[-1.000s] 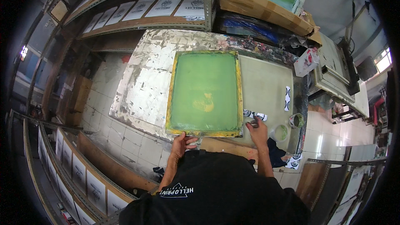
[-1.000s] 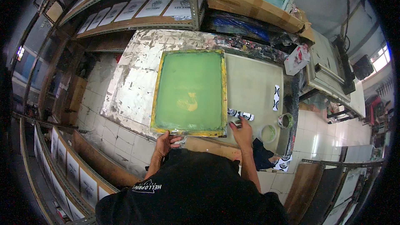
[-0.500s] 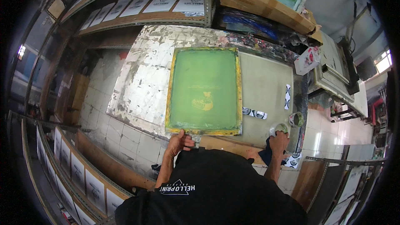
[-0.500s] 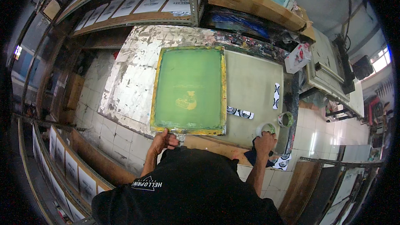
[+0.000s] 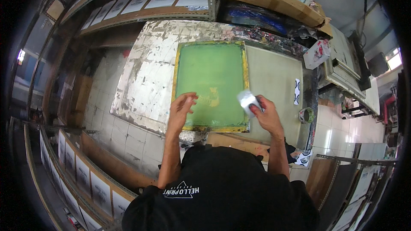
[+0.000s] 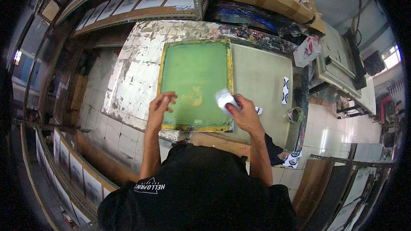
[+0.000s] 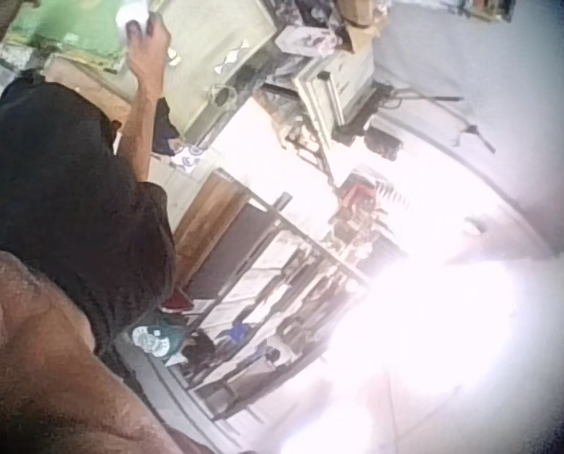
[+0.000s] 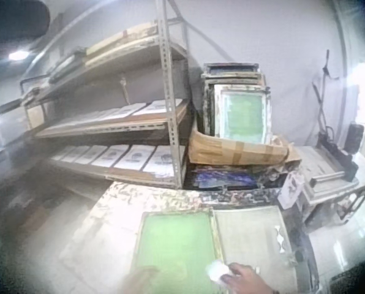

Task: The person cleans a green screen with a cloth and applies tape to its edges. They repeat this process on a second screen, wiping the surface and securing the borders with tape.

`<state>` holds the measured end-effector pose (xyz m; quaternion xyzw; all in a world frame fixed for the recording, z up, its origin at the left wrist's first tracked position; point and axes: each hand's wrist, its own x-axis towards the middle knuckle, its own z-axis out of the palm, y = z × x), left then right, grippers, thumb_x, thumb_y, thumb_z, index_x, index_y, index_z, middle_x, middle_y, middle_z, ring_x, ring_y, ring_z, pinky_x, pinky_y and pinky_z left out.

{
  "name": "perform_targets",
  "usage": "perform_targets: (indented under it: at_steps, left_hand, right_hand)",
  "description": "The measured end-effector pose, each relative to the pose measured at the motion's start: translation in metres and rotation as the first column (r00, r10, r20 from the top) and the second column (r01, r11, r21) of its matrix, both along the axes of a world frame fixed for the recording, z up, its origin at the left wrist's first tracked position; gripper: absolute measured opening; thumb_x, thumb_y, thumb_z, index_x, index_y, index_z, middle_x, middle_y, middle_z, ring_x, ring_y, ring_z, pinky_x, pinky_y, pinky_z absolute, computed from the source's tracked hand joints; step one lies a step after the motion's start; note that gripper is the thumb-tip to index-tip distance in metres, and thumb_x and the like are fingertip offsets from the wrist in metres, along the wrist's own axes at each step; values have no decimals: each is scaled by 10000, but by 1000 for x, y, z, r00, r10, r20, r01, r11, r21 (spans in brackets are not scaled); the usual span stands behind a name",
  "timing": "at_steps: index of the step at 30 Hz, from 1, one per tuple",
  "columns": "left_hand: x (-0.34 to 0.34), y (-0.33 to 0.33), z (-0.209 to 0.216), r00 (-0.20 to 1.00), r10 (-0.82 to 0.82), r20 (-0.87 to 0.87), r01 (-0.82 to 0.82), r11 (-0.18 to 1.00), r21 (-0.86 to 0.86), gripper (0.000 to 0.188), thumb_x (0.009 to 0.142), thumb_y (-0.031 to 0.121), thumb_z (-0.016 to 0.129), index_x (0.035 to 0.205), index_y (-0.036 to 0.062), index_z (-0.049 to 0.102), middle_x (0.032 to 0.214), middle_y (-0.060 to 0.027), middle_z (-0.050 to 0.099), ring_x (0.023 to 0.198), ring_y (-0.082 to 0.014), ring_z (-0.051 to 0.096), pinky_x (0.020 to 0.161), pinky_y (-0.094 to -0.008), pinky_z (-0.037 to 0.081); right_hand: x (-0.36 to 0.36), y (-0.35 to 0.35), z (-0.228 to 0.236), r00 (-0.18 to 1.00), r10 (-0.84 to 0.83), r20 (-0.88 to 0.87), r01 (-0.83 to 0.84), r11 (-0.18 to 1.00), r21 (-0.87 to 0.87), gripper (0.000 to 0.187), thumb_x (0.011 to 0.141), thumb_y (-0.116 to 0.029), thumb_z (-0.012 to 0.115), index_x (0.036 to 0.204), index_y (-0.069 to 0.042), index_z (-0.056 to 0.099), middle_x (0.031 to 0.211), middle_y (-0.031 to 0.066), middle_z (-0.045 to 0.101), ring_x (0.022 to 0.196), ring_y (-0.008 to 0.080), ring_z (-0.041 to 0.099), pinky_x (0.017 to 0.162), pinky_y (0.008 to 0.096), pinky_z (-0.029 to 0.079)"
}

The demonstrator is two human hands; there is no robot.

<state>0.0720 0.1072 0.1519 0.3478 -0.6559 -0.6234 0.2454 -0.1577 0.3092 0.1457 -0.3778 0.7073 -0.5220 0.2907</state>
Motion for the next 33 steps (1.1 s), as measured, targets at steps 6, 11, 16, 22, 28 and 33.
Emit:
perform_targets:
  at_steps: [6, 11, 16, 22, 28, 33]
  left_hand:
    - [-23, 7, -4, 977, -183, -111, 195, 975, 110, 536, 998, 446, 439, 1168, -21, 638, 1152, -122, 659, 1040, -210, 603, 844, -329, 472]
    - [-16, 11, -10, 961, -275, 15, 273, 958, 93, 273, 902, 197, 676, 1048, -34, 688, 1002, -107, 701, 886, -148, 637, 760, -288, 498]
    - [-13, 11, -17, 975, -110, 193, 128, 988, -85, 112, 810, 30, 730, 885, -46, 695, 780, -72, 696, 686, -110, 614, 648, -254, 488]
    - [5, -10, -34, 950, 301, 85, -295, 953, -76, 129, 815, 75, 729, 806, -48, 691, 701, -73, 675, 638, -107, 599, 619, -243, 469]
    - [1, -8, -46, 932, 328, 153, -318, 944, -88, 151, 779, 71, 774, 778, -57, 693, 676, -72, 668, 597, -100, 579, 573, -231, 448]
    - [6, -17, -45, 897, 433, 86, -426, 900, -93, 175, 736, 81, 816, 744, -49, 699, 649, -69, 663, 574, -98, 566, 554, -223, 435]
  right_hand:
    - [34, -39, 29, 952, 304, -29, -299, 946, 123, 306, 858, -189, 681, 1046, 36, 594, 877, 220, 668, 791, 312, 659, 720, 394, 482]
    - [46, -49, 27, 913, 387, -129, -357, 912, 203, 364, 843, -248, 682, 1066, 29, 605, 925, 251, 666, 847, 412, 644, 735, 459, 484]
    - [54, -55, 26, 880, 426, -212, -330, 868, 371, 434, 775, -265, 742, 1086, 7, 607, 972, 221, 665, 918, 390, 618, 808, 439, 465]
    - [42, -55, 17, 743, 459, -487, -330, 884, 331, 518, 673, -259, 781, 1088, -26, 577, 1012, 187, 644, 1057, 361, 550, 971, 459, 342]
    - [30, -67, -9, 731, 368, -574, -268, 929, 255, 494, 597, -177, 732, 1050, -41, 592, 967, 195, 618, 1013, 356, 539, 952, 451, 346]
    - [23, -56, -4, 689, 396, -607, -218, 912, 347, 513, 543, -218, 747, 1007, -48, 612, 957, 162, 601, 982, 334, 540, 929, 430, 362]
